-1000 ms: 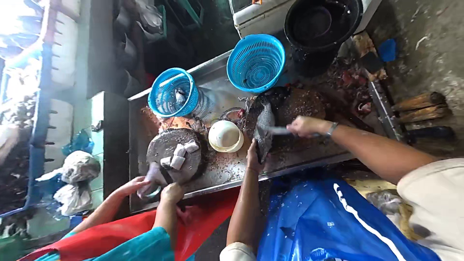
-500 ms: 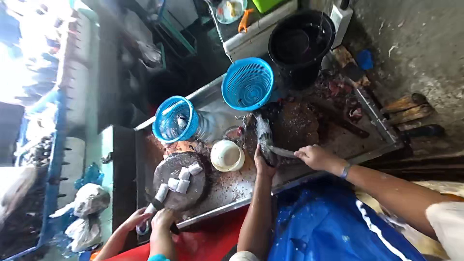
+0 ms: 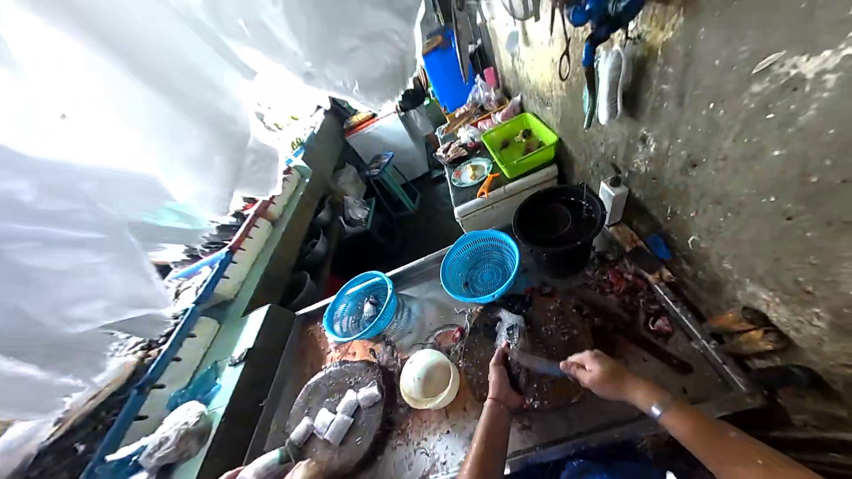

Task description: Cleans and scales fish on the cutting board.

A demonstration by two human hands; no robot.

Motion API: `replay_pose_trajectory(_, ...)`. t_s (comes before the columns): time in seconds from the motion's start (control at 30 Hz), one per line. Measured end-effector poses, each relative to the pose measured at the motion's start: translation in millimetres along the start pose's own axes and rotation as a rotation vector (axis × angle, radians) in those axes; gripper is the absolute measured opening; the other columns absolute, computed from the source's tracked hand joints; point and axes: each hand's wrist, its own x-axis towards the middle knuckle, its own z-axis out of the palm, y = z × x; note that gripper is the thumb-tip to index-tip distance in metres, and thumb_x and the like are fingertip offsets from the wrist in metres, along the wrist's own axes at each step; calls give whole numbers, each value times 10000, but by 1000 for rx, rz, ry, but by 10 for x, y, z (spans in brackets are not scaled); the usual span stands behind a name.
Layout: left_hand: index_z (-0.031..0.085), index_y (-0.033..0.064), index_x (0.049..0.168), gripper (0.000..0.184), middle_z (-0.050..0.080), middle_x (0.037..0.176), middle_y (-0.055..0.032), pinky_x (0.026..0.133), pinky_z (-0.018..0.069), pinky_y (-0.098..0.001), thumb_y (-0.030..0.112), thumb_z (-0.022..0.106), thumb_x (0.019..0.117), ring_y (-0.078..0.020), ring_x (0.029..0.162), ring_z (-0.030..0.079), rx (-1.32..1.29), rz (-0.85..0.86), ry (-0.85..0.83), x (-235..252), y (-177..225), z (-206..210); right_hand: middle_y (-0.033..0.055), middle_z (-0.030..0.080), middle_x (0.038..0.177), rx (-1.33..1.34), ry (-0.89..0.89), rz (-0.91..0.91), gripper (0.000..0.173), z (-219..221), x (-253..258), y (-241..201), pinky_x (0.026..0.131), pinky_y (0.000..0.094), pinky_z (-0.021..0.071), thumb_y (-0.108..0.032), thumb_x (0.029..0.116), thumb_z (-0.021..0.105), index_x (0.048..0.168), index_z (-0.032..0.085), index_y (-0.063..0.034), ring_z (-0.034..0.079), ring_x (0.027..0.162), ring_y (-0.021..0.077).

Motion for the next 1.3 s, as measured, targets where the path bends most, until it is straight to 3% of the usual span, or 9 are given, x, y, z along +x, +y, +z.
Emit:
replay_pose_trajectory(0.3,609,105,1194,467,698,918,-123,638,593,-442,478,354,1073,-248,760,690,60,97,-129,29,161,564,167,718,927,19,167,-51,415,-587,161,-350,843,564,564,-355,1088,466,1105,732,-37,699,872,308)
replay_pose_trajectory(0.47,646,208,1079,494,685,867,-32,619,582,-400,636,413,994,-177,726,672,86,84,-97,71,184,628,107,613,751,59,68,-103,401,-505,43,-288,657,504,510,-374,1090,472,982,703,-65,600,677,248)
replay_pose_trajectory(0.57,640,221,1177,542,689,920,-33,606,581,-342,685,479,947,-155,723,670,110,39,-156,-15,120,678,127,641,752,45,327,-77,442,-340,138,-183,551,537,554,-464,1094,434,1028,694,-113,638,612,289)
replay_pose_trajectory(0.7,653,232,1115,532,700,935,-22,649,587,-374,680,408,967,-157,781,683,73,18,-245,70,219,545,90,590,703,61,104,-97,437,-375,6,-306,630,488,508,-409,1090,475,928,692,-66,590,646,239)
replay_pose_trajectory(0.83,636,235,1177,539,669,920,-13,621,576,-318,692,474,941,-137,738,660,74,-49,-307,-50,194,498,151,613,753,58,367,-6,468,-70,105,-267,602,557,546,-442,1099,435,986,664,-49,628,649,316)
replay_pose_trajectory(0.93,652,228,1146,507,702,960,-33,655,597,-386,656,457,956,-178,808,693,21,-65,-310,54,294,319,103,601,709,69,232,-20,431,70,-60,-392,638,495,522,-381,1092,468,947,695,-45,597,635,244)
replay_pose_trajectory(1.03,631,228,1181,549,662,931,-25,617,573,-313,698,486,938,-143,748,658,47,-134,-354,-38,255,154,153,659,806,88,308,117,487,142,45,-464,716,561,554,-434,1095,439,1040,707,-32,655,731,304)
replay_pose_trajectory(1.13,639,242,1161,538,692,978,-15,694,589,-376,699,465,936,-154,836,680,37,-163,-371,77,249,-46,109,573,675,81,333,80,493,590,-106,-483,566,498,519,-457,1095,430,950,677,-55,580,581,254)
replay_pose_trajectory(1.3,634,233,1169,564,658,909,-22,613,570,-320,717,471,929,-143,739,656,84,-292,-411,-44,133,-263,173,661,811,118,472,262,508,768,-108,-427,722,567,562,-440,1097,432,1014,707,-22,661,733,316)
